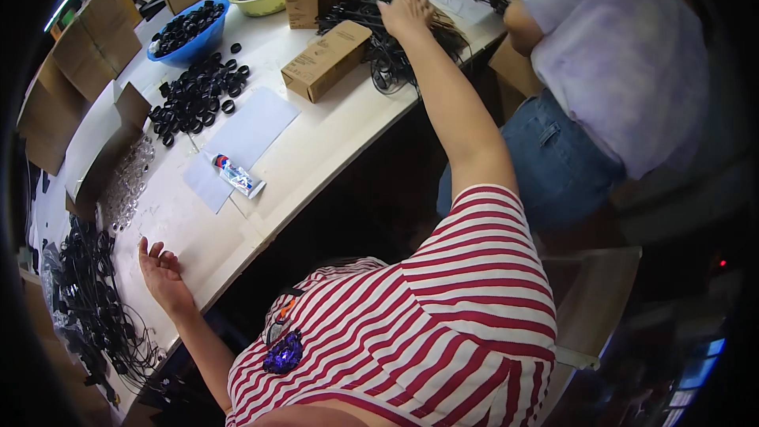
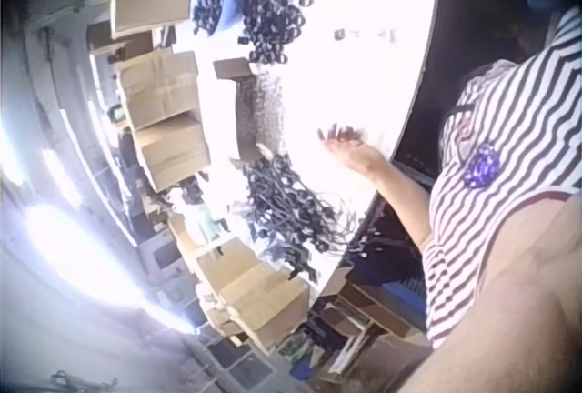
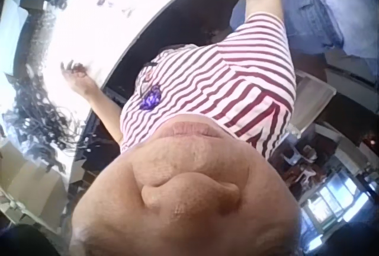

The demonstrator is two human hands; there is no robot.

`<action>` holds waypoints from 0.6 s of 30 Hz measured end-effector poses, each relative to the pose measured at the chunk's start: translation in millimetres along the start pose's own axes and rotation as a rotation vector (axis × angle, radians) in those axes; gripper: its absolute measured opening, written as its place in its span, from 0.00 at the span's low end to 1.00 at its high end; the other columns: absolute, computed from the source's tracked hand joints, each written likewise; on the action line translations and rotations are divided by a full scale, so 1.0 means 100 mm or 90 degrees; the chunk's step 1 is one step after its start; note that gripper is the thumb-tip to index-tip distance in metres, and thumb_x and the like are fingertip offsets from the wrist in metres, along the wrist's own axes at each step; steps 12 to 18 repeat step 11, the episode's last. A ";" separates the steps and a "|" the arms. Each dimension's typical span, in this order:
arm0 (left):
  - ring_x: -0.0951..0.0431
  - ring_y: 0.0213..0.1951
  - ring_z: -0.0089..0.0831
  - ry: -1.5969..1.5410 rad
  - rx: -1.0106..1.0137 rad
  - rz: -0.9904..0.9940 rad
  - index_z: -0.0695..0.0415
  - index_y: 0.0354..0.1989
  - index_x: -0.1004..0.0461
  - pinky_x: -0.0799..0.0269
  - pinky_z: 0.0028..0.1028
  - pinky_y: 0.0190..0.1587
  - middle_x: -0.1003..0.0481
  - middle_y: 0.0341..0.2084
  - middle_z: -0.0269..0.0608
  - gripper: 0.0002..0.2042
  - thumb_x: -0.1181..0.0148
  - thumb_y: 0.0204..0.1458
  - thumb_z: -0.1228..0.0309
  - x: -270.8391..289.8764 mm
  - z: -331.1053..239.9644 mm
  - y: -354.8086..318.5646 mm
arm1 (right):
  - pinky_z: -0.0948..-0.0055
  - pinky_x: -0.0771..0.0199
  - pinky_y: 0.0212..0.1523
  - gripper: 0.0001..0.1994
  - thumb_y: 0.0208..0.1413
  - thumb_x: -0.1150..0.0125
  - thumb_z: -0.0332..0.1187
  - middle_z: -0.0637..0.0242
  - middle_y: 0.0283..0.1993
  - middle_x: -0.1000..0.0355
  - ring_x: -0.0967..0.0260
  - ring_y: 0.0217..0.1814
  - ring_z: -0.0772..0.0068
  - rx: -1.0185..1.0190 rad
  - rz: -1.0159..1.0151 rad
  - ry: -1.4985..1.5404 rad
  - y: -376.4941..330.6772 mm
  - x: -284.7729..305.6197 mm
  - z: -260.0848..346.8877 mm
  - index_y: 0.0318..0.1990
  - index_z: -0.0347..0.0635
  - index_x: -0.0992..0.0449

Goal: The person assembles small electronic components at a workbench. They repeatedly pick up a black cylindrical housing, apply glue from a tube into the opening, insert a small white component, and then attach a black cap. The process is repeated for multiple units throughout the clip.

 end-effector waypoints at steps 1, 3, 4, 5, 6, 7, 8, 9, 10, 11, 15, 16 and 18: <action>0.36 0.31 0.20 0.005 0.001 -0.011 0.60 0.55 0.44 0.37 0.20 0.36 0.34 0.35 0.36 0.19 0.62 0.60 0.63 0.00 -0.03 -0.02 | 0.51 0.50 0.57 0.34 0.48 0.47 0.50 0.46 0.56 0.44 0.50 0.61 0.48 -0.029 -0.015 0.061 0.05 0.04 0.03 0.57 0.37 0.47; 0.36 0.31 0.20 -0.013 -0.003 0.010 0.60 0.55 0.43 0.38 0.19 0.36 0.34 0.35 0.35 0.18 0.61 0.59 0.64 -0.02 0.01 0.00 | 0.53 0.52 0.60 0.39 0.46 0.44 0.53 0.46 0.60 0.48 0.53 0.64 0.48 -0.091 -0.098 0.247 0.27 0.30 -0.10 0.61 0.43 0.53; 0.36 0.31 0.20 -0.020 -0.008 0.015 0.60 0.55 0.43 0.38 0.19 0.36 0.34 0.35 0.35 0.18 0.60 0.59 0.64 -0.02 0.02 0.00 | 0.52 0.51 0.60 0.41 0.44 0.44 0.54 0.46 0.62 0.51 0.56 0.65 0.49 -0.121 -0.157 0.390 0.44 0.38 -0.24 0.62 0.47 0.55; 0.36 0.31 0.20 -0.010 -0.012 0.024 0.59 0.54 0.42 0.38 0.19 0.36 0.34 0.35 0.34 0.17 0.59 0.59 0.65 -0.04 0.02 0.00 | 0.67 0.30 0.33 0.12 0.49 0.46 0.34 0.54 0.42 0.35 0.32 0.36 0.60 -0.044 -0.374 0.518 0.52 0.51 -0.27 0.38 0.37 0.30; 0.36 0.31 0.19 -0.001 -0.015 0.035 0.59 0.54 0.42 0.38 0.18 0.37 0.34 0.35 0.34 0.17 0.58 0.58 0.66 -0.06 0.03 0.01 | 0.68 0.30 0.32 0.15 0.47 0.45 0.31 0.58 0.38 0.33 0.32 0.34 0.63 -0.137 -0.289 0.505 0.65 0.63 -0.34 0.44 0.38 0.32; 0.36 0.31 0.19 0.010 -0.021 0.040 0.59 0.54 0.41 0.38 0.18 0.37 0.34 0.35 0.34 0.17 0.57 0.58 0.67 -0.08 0.04 0.01 | 0.70 0.31 0.29 0.16 0.46 0.45 0.30 0.60 0.35 0.32 0.32 0.32 0.66 -0.042 -0.250 0.517 0.65 0.70 -0.24 0.45 0.39 0.34; 0.35 0.31 0.19 0.013 -0.036 0.046 0.58 0.54 0.41 0.38 0.18 0.37 0.33 0.36 0.34 0.17 0.56 0.58 0.67 -0.08 0.05 0.02 | 0.71 0.32 0.27 0.18 0.46 0.46 0.29 0.62 0.33 0.30 0.32 0.30 0.68 0.048 -0.209 0.530 0.62 0.70 -0.15 0.47 0.40 0.35; 0.35 0.32 0.18 0.015 -0.050 0.053 0.57 0.54 0.41 0.38 0.17 0.37 0.33 0.37 0.33 0.17 0.55 0.58 0.68 -0.09 0.07 0.06 | 0.75 0.35 0.24 0.18 0.45 0.45 0.28 0.64 0.29 0.29 0.32 0.27 0.72 0.189 -0.110 0.819 0.79 0.40 -0.13 0.47 0.40 0.35; 0.35 0.32 0.18 0.026 -0.074 0.026 0.57 0.54 0.40 0.37 0.17 0.37 0.33 0.37 0.33 0.17 0.55 0.57 0.68 0.03 0.04 0.03 | 0.76 0.36 0.23 0.19 0.44 0.44 0.29 0.62 0.32 0.27 0.31 0.27 0.73 0.086 0.029 0.892 0.17 0.76 0.59 0.47 0.40 0.33; 0.35 0.32 0.18 0.038 -0.106 0.061 0.55 0.55 0.41 0.37 0.18 0.39 0.33 0.38 0.33 0.17 0.55 0.57 0.67 -0.06 0.06 0.02 | 0.65 0.31 0.35 0.24 0.44 0.42 0.35 0.67 0.37 0.28 0.29 0.33 0.68 0.232 0.246 0.943 0.27 0.52 0.62 0.51 0.44 0.37; 0.35 0.32 0.18 0.038 -0.106 0.061 0.55 0.55 0.41 0.37 0.18 0.39 0.33 0.38 0.33 0.17 0.55 0.57 0.67 -0.06 0.06 0.02 | 0.65 0.31 0.35 0.24 0.44 0.42 0.35 0.67 0.37 0.28 0.29 0.33 0.68 0.232 0.246 0.943 0.27 0.52 0.62 0.51 0.44 0.37; 0.35 0.32 0.18 0.038 -0.106 0.061 0.55 0.55 0.41 0.37 0.18 0.39 0.33 0.38 0.33 0.17 0.55 0.57 0.67 -0.06 0.06 0.02 | 0.65 0.31 0.35 0.24 0.44 0.42 0.35 0.67 0.37 0.28 0.29 0.33 0.68 0.232 0.246 0.943 0.27 0.52 0.62 0.51 0.44 0.37; 0.35 0.32 0.18 0.038 -0.106 0.061 0.55 0.55 0.41 0.37 0.18 0.39 0.33 0.38 0.33 0.17 0.55 0.57 0.67 -0.06 0.06 0.02 | 0.65 0.31 0.35 0.24 0.44 0.42 0.35 0.67 0.37 0.28 0.29 0.33 0.68 0.232 0.246 0.943 0.27 0.52 0.62 0.51 0.44 0.37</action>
Point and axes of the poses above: each hand's wrist, its own y-axis towards the middle knuckle, its own x-axis out of the back of the hand, z = x × y, the point moved 2 cm from there along y, towards the middle knuckle
